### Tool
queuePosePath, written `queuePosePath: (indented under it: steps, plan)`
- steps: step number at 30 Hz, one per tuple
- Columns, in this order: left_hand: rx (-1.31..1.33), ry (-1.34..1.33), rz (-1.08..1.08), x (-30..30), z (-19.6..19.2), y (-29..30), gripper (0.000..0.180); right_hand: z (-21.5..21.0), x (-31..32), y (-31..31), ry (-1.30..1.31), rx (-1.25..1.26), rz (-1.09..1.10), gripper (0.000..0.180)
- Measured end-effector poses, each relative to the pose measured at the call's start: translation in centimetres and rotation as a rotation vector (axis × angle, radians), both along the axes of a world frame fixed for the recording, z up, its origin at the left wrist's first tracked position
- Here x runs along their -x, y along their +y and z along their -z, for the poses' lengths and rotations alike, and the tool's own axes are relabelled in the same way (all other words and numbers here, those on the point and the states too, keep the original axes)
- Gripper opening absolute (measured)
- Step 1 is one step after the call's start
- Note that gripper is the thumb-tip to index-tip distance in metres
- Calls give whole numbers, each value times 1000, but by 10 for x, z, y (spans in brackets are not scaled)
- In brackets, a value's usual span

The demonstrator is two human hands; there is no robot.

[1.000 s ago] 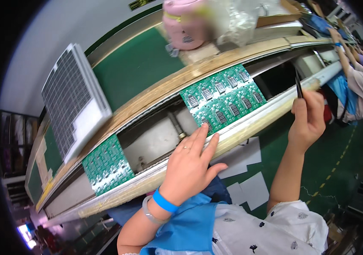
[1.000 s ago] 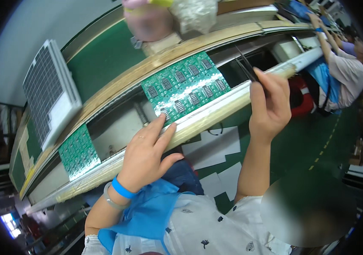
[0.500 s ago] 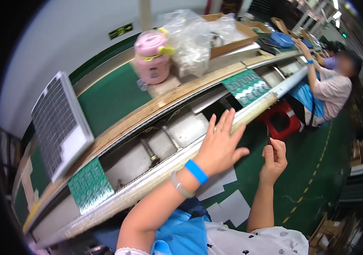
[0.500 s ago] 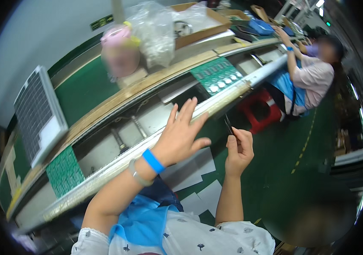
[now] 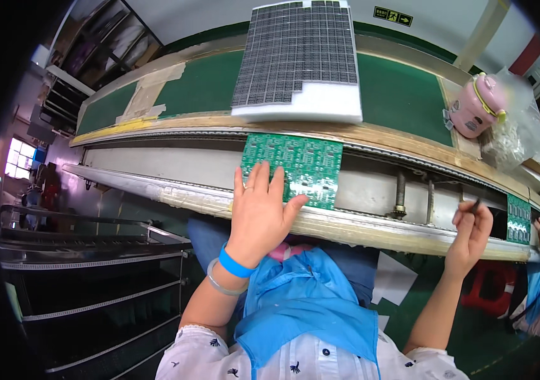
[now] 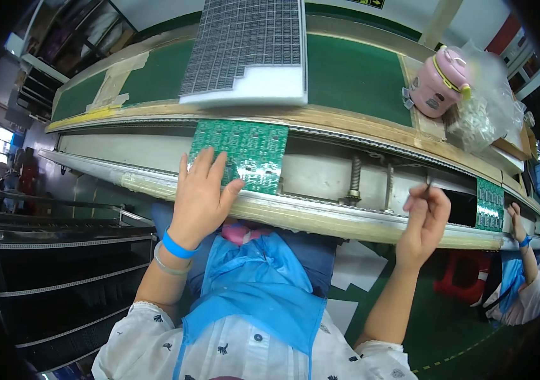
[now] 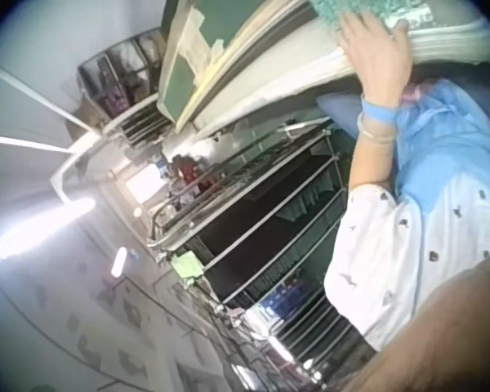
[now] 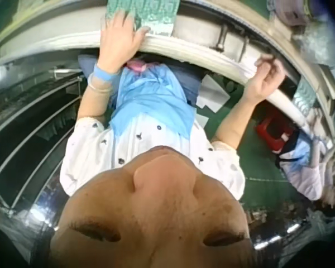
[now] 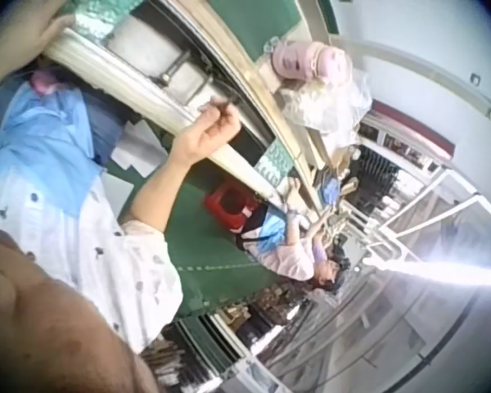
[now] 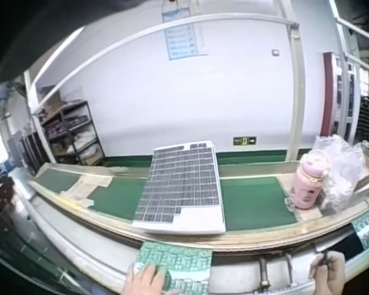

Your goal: The person uses tweezers to place small black electronic components onto a green circuit board. They repeatedly pick up components from a white foam tray and insert them into specific slots on the board, adjusting their position with the tool.

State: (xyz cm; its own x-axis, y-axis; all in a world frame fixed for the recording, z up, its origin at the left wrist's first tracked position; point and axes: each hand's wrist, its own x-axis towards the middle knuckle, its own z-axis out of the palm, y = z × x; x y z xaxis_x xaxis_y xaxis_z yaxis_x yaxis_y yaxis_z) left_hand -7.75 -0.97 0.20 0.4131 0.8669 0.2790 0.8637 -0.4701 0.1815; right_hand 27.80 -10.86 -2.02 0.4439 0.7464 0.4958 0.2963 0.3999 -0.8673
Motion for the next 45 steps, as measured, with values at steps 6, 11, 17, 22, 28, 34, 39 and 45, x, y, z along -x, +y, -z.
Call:
queuePosePath:
  steps: [6, 11, 17, 22, 28, 34, 39, 45]
  plan:
    - [18, 6, 144, -12, 4, -5, 65, -43, 49, 93, -85, 113, -199, 28]
    - [63, -94, 283, -35, -8, 1, 58, -73, 95, 159, -265, 369, -273, 15]
    - [-202, -314, 236, -21, -37, 78, 24, -75, 126, 237, -731, -17, -370, 22]
    - [-305, -407, 215, -6, -33, 153, 21, -68, 147, 273, -862, -12, -429, 29]
    - [-59, -468, 268, 1, -35, 180, 25, -68, 140, 301, -1030, -53, -511, 24]
    - [-551, -312, 407, 1, -17, 184, 17, -48, 137, 288, -1187, -272, -347, 21]
    - [-634, -281, 431, -1, -14, 184, 15, -38, 139, 283, -1164, -399, -185, 22]
    - [-658, -321, 423, -4, -5, 185, 19, -42, 116, 258, -435, -62, -163, 21]
